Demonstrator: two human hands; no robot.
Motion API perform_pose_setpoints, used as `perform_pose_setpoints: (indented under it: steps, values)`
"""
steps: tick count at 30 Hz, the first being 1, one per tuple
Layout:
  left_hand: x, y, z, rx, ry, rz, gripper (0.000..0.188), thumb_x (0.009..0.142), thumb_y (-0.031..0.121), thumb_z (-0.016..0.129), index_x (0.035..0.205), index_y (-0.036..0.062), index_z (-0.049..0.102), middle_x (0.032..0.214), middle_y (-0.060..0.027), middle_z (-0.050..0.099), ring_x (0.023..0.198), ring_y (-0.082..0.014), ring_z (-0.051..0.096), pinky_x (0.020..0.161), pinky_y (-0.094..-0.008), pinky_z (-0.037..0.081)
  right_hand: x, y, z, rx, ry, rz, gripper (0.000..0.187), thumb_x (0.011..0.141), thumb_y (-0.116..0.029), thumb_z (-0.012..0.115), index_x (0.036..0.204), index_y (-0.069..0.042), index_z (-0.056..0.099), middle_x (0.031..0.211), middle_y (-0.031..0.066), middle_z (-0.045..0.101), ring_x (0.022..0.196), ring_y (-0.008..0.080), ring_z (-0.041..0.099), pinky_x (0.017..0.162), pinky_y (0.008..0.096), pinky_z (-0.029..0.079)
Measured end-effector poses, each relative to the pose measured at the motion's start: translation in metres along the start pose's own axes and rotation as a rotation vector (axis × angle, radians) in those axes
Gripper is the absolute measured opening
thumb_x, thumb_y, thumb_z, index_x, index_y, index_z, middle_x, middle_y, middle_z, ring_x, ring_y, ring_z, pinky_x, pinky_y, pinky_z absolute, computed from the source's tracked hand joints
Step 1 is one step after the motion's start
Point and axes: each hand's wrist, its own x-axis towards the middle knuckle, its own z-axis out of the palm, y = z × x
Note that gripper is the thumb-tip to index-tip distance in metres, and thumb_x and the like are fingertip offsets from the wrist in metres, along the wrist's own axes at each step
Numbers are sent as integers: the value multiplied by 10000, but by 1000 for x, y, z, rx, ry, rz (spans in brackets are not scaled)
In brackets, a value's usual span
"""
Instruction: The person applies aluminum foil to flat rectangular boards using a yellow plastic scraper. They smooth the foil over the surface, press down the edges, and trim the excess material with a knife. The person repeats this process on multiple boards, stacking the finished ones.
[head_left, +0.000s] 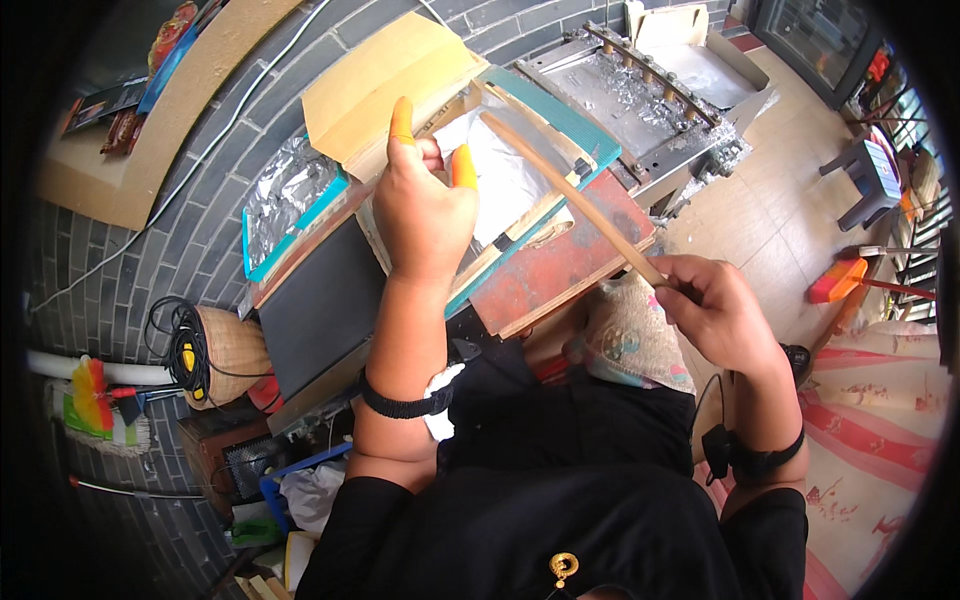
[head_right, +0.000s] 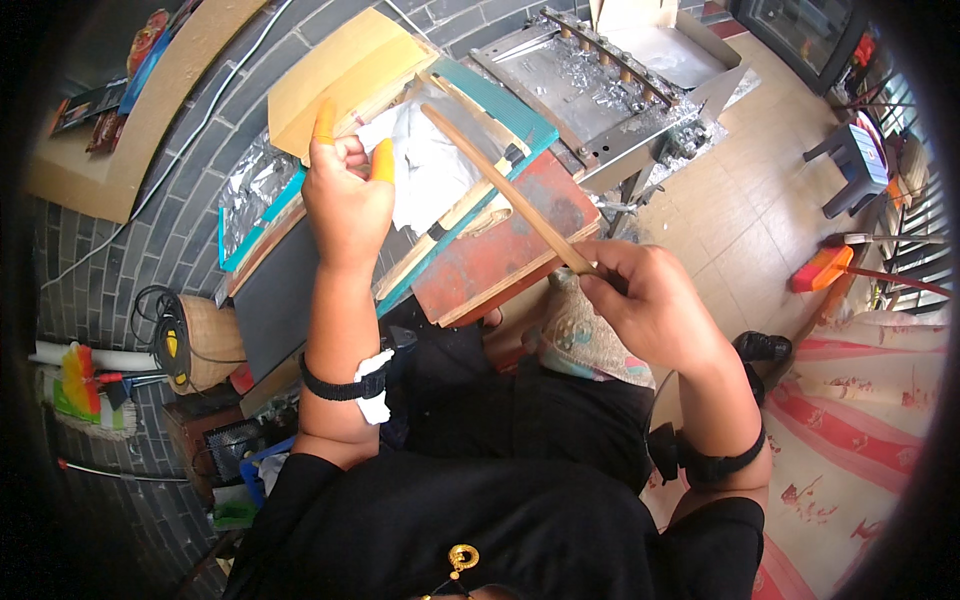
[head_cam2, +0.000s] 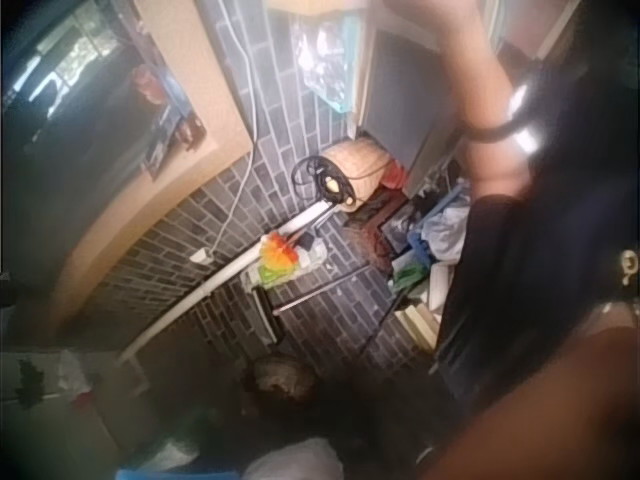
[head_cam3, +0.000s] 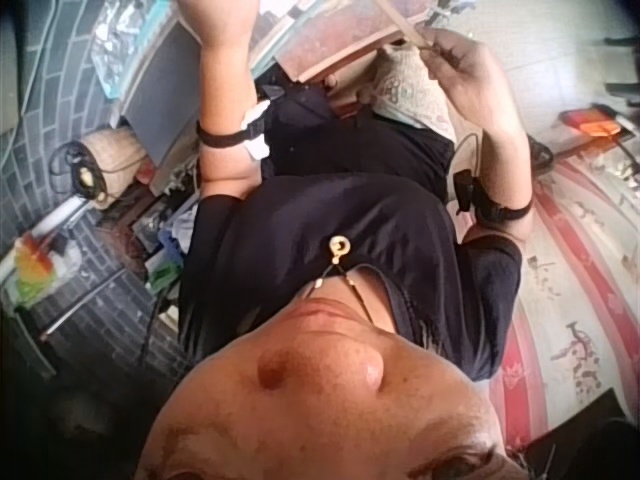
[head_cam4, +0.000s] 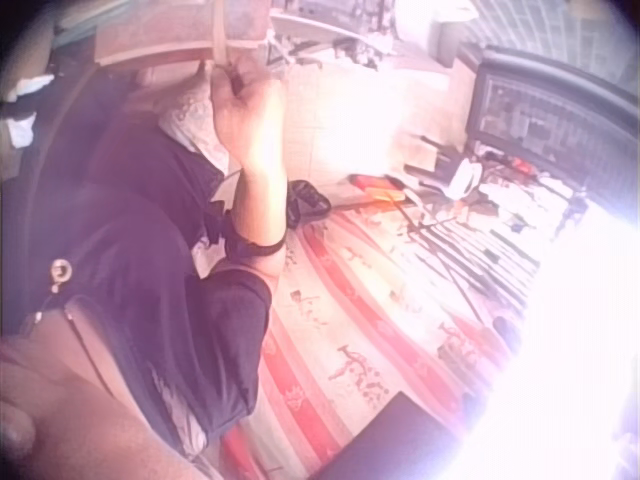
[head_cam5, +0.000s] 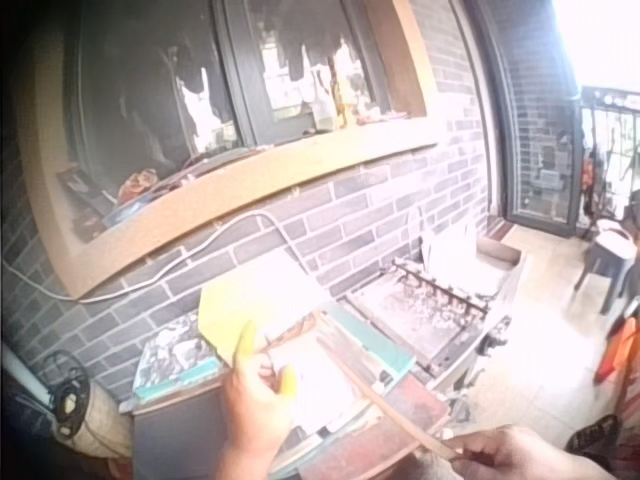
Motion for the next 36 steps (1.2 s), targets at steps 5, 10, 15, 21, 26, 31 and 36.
perform_pose_setpoints:
  steps: [5,10,15,21,26,31,36]
  values:
    - [-1,3,-2,-374,-233,10,590,812,86,720,1333,-12,460,879,-97,703,779,-174,688,722,-305,546,28,9,8,30,-59,-12,239,897,-34,576,1117,49,614,689,-4,551,599,57,503,537,241,422]
    - [18,-6,-27,-329,-259,-57,406,837,75,690,1208,-37,573,907,-111,713,810,-164,685,756,-289,539,53,10,16,2,-56,-1,263,904,-51,559,1144,37,616,682,-20,534,577,46,482,516,225,404]
    - [60,-31,-47,-33,-258,-43,338,908,112,615,1224,-5,587,1059,-139,686,956,-182,658,856,-300,510,73,11,24,115,-34,35,255,897,-53,550,1125,29,631,666,-12,534,559,56,473,508,235,394]
    - [103,-83,-39,334,-184,143,375,880,99,576,1235,-20,569,1169,-210,622,1092,-334,596,955,-376,463,80,9,23,144,-1,37,245,870,-55,559,1081,32,649,671,33,574,611,91,519,578,277,441]
    - [122,-112,-17,430,-215,121,449,878,95,538,1313,-11,503,1291,-223,538,1169,-355,541,986,-397,441,78,11,18,96,4,31,250,863,-60,563,1082,23,652,666,28,567,612,96,516,582,284,445]
    - [120,-162,9,726,-81,302,452,895,85,469,1339,5,483,1382,-199,474,1230,-345,503,1014,-384,429,69,4,16,113,-25,62,238,870,-53,556,1075,19,653,656,7,532,599,76,484,557,267,422]
    - [117,-167,11,698,-206,227,403,888,99,476,1280,37,544,1319,-166,545,1161,-330,561,962,-384,471,64,8,15,191,-43,92,228,888,-41,553,1085,21,648,667,-22,520,590,54,457,536,244,395]
